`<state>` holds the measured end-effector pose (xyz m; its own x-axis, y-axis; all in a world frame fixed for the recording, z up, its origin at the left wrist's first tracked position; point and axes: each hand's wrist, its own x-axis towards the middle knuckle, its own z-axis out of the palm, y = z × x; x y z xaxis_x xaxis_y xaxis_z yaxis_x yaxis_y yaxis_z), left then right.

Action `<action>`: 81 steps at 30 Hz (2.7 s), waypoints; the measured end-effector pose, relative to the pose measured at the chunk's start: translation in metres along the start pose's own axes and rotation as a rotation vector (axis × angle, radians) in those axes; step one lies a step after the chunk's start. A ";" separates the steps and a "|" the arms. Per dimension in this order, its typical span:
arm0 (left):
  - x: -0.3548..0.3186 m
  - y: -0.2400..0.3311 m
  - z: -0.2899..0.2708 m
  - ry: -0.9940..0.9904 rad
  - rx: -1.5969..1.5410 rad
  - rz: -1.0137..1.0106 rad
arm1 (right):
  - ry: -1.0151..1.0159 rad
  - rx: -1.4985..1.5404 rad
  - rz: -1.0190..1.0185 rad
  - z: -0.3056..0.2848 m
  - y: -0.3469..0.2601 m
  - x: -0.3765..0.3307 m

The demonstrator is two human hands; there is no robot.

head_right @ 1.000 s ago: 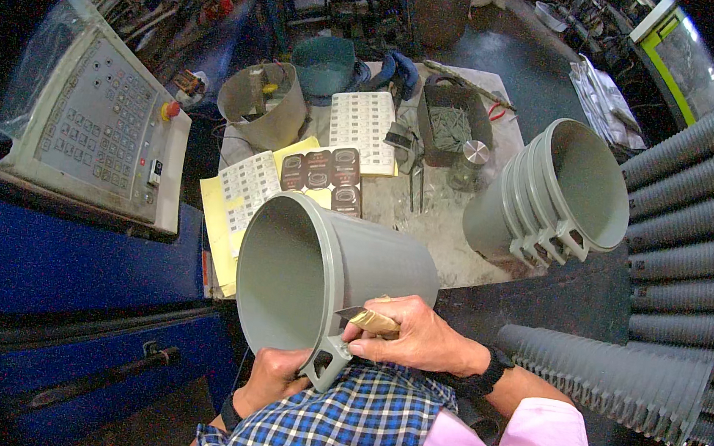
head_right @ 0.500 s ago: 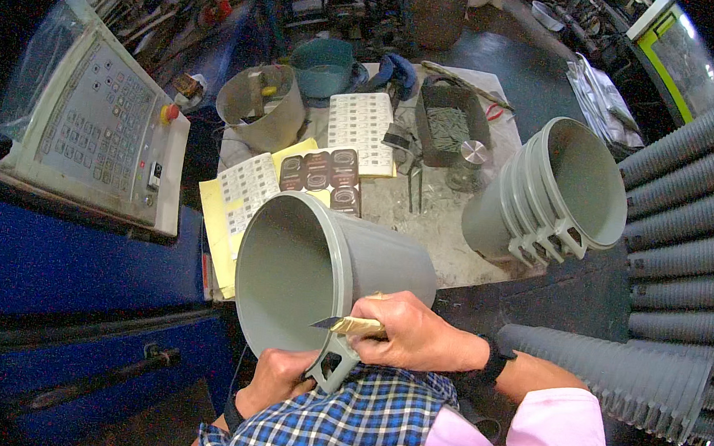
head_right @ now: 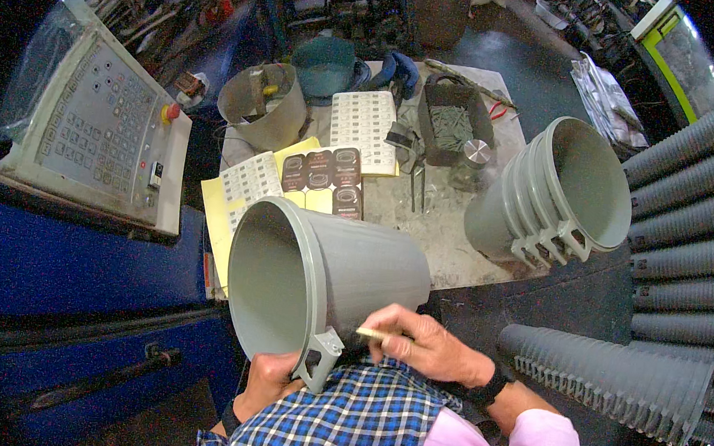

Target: The person retrieves gray plastic buckets from a machine, trims excess plastic from the rim with pliers, smooths the edges with a sanding block, and applies labels to the sides. The finished buckets are stacked on the workbench.

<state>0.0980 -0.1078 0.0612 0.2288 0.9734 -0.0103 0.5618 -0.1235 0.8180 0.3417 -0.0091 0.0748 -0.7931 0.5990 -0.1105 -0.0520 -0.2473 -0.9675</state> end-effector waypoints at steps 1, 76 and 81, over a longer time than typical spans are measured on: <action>0.001 0.001 0.000 -0.003 -0.002 0.003 | 0.006 -0.055 -0.011 0.001 0.002 -0.002; 0.031 0.029 -0.007 0.341 -0.519 -0.517 | 0.332 -0.864 -0.568 0.030 0.002 0.054; 0.031 0.030 -0.006 0.334 -0.541 -0.507 | 0.418 -1.067 -0.671 0.033 -0.007 0.053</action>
<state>0.1167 -0.0796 0.0888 -0.2476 0.9028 -0.3516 0.0519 0.3747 0.9257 0.2800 -0.0011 0.0832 -0.5460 0.6042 0.5803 0.2937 0.7868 -0.5429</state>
